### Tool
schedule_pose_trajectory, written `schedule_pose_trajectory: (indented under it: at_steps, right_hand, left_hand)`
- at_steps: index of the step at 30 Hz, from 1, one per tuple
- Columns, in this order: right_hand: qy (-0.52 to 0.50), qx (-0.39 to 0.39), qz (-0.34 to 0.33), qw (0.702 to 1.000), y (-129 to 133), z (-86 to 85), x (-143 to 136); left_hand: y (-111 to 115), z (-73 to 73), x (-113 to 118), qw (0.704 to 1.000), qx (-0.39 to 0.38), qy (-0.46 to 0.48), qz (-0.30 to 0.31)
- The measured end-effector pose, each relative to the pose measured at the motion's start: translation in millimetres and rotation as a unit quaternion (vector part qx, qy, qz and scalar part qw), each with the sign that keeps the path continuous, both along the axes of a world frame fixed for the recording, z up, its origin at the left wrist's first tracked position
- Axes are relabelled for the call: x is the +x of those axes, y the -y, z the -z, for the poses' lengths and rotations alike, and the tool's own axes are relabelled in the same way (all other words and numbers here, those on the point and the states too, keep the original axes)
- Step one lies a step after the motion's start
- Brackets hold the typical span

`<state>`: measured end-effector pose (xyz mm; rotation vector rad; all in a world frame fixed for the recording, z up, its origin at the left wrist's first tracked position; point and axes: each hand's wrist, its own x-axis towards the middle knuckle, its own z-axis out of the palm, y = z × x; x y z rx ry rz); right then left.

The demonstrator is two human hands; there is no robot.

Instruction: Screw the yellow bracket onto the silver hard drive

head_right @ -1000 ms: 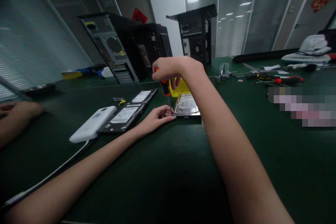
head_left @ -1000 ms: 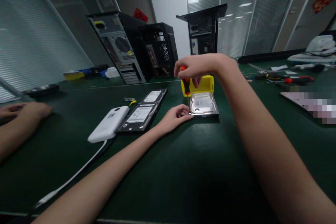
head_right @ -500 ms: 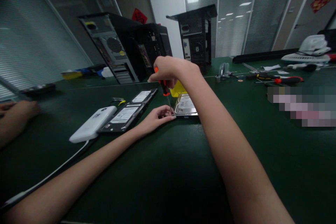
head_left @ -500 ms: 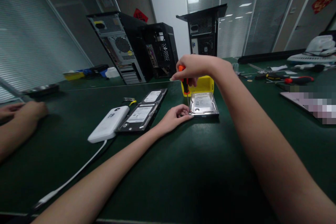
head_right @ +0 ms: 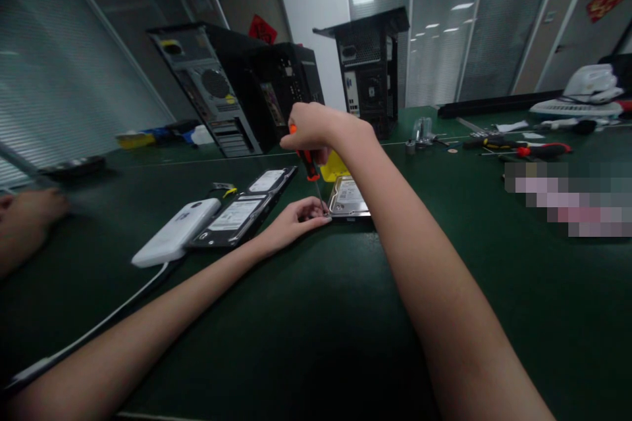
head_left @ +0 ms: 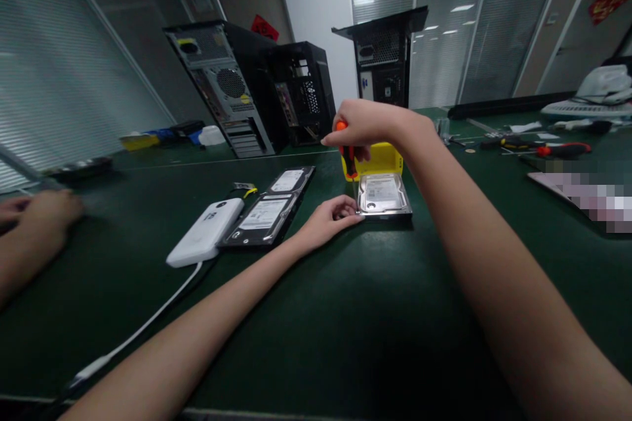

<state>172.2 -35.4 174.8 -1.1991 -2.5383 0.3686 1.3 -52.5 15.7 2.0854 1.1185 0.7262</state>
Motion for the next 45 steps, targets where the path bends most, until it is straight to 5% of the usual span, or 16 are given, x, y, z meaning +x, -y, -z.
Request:
schedule_pose_trajectory:
  at_steps: [16,27,45]
  right_hand:
    - [-0.009,0.037,-0.049,0.998,-3.7,2.7,-5.7]
    - [-0.031,-0.042,-0.029,0.998,-5.0,5.4,-3.6]
    - [-0.031,-0.053,-0.046,0.997,-3.8,0.4,-2.1]
  left_hand:
    - [-1.7,2.1,-1.6,1.0,0.001,0.01,0.007]
    - [-2.2,3.8,-2.0,1.0,0.002,0.005,0.002]
    - [-2.0,3.5,-3.0,1.0,0.002,0.004,0.008]
